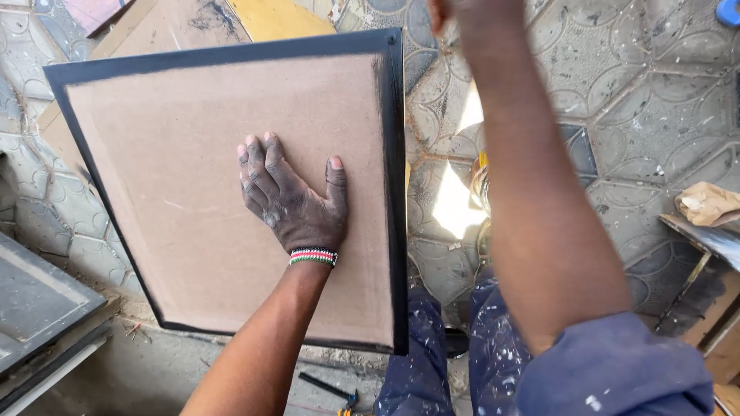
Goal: The person paints the black frame of a rectangular wooden board using a brush and black paint from a can. They repeatedly dip the brush into the paint can and apply the paint to the frame's edges while holding the board steady with their other hand.
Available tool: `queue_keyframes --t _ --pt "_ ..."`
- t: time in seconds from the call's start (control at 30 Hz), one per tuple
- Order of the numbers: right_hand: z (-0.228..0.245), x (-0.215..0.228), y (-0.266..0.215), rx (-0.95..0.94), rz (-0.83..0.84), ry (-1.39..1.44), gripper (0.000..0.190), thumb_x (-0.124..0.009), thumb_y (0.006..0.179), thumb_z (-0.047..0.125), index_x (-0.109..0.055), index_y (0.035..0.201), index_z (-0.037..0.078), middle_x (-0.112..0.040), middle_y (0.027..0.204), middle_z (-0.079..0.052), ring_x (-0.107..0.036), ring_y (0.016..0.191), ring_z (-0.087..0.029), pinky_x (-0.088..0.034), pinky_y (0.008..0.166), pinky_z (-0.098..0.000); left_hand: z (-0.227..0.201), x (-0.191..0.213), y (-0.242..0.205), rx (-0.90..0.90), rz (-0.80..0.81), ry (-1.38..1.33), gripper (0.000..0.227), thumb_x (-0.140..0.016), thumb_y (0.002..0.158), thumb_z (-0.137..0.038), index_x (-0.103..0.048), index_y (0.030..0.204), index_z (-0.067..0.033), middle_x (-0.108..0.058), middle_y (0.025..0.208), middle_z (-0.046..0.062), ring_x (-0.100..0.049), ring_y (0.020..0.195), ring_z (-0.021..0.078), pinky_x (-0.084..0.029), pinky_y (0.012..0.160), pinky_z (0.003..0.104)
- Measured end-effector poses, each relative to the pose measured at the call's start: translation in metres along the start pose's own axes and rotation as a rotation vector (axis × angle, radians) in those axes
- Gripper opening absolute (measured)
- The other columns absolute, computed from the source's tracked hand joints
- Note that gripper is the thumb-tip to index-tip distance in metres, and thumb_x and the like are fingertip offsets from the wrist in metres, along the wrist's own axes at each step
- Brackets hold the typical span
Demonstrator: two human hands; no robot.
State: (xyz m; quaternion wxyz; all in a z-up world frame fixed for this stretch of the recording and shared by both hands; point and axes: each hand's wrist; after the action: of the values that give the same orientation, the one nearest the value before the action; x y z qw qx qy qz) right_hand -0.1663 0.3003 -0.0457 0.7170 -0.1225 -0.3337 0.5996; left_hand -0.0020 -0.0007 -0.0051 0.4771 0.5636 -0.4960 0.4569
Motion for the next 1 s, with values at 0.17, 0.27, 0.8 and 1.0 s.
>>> queue_keyframes --t 0.17,0.27,0.8,1.0 --pt "-0.042 0.004 -0.009 -0.139 0.283 0.789 0.023 -0.066 0.108 0.015 -0.062 0.086 0.015 -0.062 0.075 -0.003 -0.063 0.059 -0.018 -0.046 0.052 -0.0311 -0.002 0.003 0.002 -0.006 -0.006 0.006 0.099 -0.069 0.112 -0.07 -0.044 0.182 -0.0044 -0.044 0.189 0.024 -0.038 0.18 0.048 -0.032 0.146 0.068" --pt "-0.083 -0.02 -0.037 -0.271 0.604 0.873 0.014 -0.076 0.102 0.026 -0.068 0.093 0.018 -0.065 0.082 0.0 -0.063 0.068 -0.014 -0.046 0.056 -0.0294 -0.003 0.005 0.001 -0.009 -0.002 -0.001 0.098 -0.07 0.112 -0.069 -0.045 0.182 -0.005 -0.045 0.189 0.023 -0.038 0.181 0.0478 -0.033 0.146 0.068" --pt "-0.215 -0.034 -0.343 -0.653 0.686 0.369 0.028 -0.084 0.11 0.024 -0.086 0.128 0.004 -0.086 0.091 -0.012 -0.058 0.054 -0.01 -0.046 0.046 -0.025 -0.006 0.009 0.007 0.023 0.0 -0.075 0.082 -0.063 0.121 -0.064 -0.047 0.179 -0.0095 -0.045 0.19 0.019 -0.037 0.182 0.043 -0.03 0.148 0.065" --pt "-0.157 -0.048 -0.313 -0.33 0.342 0.831 0.033 -0.084 0.11 0.017 -0.068 0.131 -0.002 -0.071 0.065 -0.006 -0.055 0.034 -0.009 -0.045 0.025 -0.0235 -0.007 0.023 0.004 -0.299 0.058 -0.144 0.092 -0.068 0.114 -0.081 -0.058 0.174 -0.0128 -0.052 0.182 0.018 -0.042 0.177 0.0449 -0.028 0.148 0.069"
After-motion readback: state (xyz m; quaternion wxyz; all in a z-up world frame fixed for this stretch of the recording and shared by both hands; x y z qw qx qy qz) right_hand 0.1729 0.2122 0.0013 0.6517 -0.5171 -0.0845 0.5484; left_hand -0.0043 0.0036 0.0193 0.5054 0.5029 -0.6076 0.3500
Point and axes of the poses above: each hand's wrist, its own y-axis towards the middle knuckle, its own x-axis out of the back of the hand, z = x × y
